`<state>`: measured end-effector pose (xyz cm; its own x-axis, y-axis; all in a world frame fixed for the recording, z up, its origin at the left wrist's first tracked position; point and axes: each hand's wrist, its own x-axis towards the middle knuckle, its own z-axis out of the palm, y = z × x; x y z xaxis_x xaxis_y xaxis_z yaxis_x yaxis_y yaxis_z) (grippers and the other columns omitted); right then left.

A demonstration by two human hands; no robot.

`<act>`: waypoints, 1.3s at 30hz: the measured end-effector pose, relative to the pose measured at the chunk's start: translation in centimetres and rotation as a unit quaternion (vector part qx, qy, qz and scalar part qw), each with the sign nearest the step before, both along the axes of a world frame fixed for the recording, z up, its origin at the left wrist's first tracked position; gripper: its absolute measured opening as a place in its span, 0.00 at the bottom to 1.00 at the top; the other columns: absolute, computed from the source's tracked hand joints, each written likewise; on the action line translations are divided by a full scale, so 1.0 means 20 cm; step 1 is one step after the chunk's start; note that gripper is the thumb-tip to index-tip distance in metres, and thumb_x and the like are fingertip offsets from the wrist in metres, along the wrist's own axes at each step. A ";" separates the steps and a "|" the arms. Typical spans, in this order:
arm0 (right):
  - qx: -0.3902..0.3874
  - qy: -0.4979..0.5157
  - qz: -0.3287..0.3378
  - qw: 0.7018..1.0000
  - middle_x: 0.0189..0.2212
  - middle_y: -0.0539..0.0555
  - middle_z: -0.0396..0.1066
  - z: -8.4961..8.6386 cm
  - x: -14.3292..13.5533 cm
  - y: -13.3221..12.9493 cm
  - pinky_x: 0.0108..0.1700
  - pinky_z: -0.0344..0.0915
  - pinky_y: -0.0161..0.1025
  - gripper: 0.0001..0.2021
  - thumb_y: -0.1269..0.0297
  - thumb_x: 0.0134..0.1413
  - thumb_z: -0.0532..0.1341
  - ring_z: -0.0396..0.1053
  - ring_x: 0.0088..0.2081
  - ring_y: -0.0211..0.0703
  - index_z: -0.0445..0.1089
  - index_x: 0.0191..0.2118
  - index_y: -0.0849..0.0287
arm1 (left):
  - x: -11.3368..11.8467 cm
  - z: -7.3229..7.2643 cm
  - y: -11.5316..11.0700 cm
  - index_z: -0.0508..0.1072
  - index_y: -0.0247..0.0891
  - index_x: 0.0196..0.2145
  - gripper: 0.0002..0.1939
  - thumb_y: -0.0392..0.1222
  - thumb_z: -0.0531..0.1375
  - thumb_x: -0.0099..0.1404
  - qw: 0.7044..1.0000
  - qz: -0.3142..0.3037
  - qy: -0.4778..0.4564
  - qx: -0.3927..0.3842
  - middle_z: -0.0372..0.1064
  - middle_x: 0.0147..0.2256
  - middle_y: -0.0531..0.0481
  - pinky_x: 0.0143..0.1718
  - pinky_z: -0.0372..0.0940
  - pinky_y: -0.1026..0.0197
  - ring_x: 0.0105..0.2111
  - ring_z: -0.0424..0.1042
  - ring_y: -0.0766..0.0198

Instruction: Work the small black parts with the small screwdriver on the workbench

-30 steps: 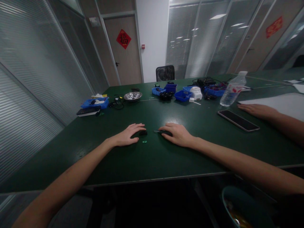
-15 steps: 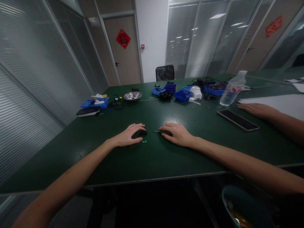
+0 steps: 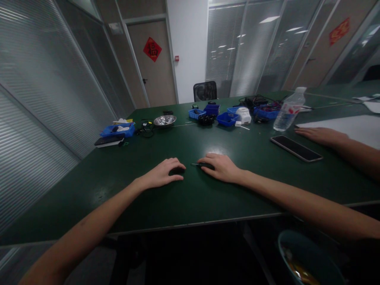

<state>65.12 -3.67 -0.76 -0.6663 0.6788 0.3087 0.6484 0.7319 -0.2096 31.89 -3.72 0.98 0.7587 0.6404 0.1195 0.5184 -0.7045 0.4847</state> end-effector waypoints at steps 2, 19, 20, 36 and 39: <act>-0.001 -0.002 0.003 1.000 0.48 0.58 0.76 0.00 0.00 0.00 0.43 0.66 0.42 0.18 0.57 0.76 0.59 0.74 0.46 0.49 0.74 0.63 0.55 | 0.00 -0.01 0.00 0.78 0.44 0.60 0.19 0.55 0.61 0.79 1.000 -0.015 0.000 -0.004 0.72 0.54 0.42 0.56 0.67 0.51 0.53 0.73 0.52; -0.008 0.002 0.004 1.000 0.48 0.57 0.75 -0.01 0.00 0.01 0.41 0.65 0.41 0.18 0.57 0.76 0.58 0.73 0.45 0.48 0.74 0.63 0.54 | -1.12 -0.08 0.36 0.79 0.38 0.58 0.33 0.68 0.55 0.74 0.955 0.284 0.071 0.039 0.73 0.56 0.38 0.62 0.66 0.48 0.56 0.72 0.45; -0.009 0.000 0.003 1.000 0.48 0.57 0.75 -0.01 0.00 0.01 0.41 0.65 0.41 0.18 0.57 0.76 0.58 0.73 0.45 0.48 0.74 0.63 0.55 | -1.25 -0.08 0.37 0.78 0.37 0.58 0.33 0.66 0.55 0.75 0.941 0.326 0.083 0.044 0.73 0.57 0.37 0.63 0.65 0.49 0.57 0.72 0.45; -0.016 0.000 0.001 1.000 0.49 0.57 0.76 -0.01 0.00 0.00 0.43 0.66 0.42 0.18 0.57 0.76 0.58 0.74 0.45 0.48 0.74 0.63 0.54 | -1.80 -0.09 0.29 0.81 0.25 0.58 0.28 0.49 0.51 0.77 0.806 0.533 0.235 0.104 0.76 0.54 0.30 0.53 0.67 0.52 0.50 0.73 0.44; -0.018 0.005 -0.001 1.000 0.48 0.58 0.76 0.00 0.00 0.00 0.42 0.66 0.42 0.18 0.57 0.75 0.59 0.74 0.45 0.48 0.74 0.63 0.53 | -1.83 -0.09 0.30 0.83 0.27 0.56 0.27 0.49 0.54 0.76 0.800 0.566 0.178 0.092 0.78 0.51 0.31 0.51 0.68 0.52 0.48 0.74 0.45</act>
<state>65.19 -3.59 -0.84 -0.6623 0.6903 0.2912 0.6469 0.7229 -0.2426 -4.68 2.27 -0.86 -0.2872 0.9377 0.1957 0.9567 0.2708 0.1063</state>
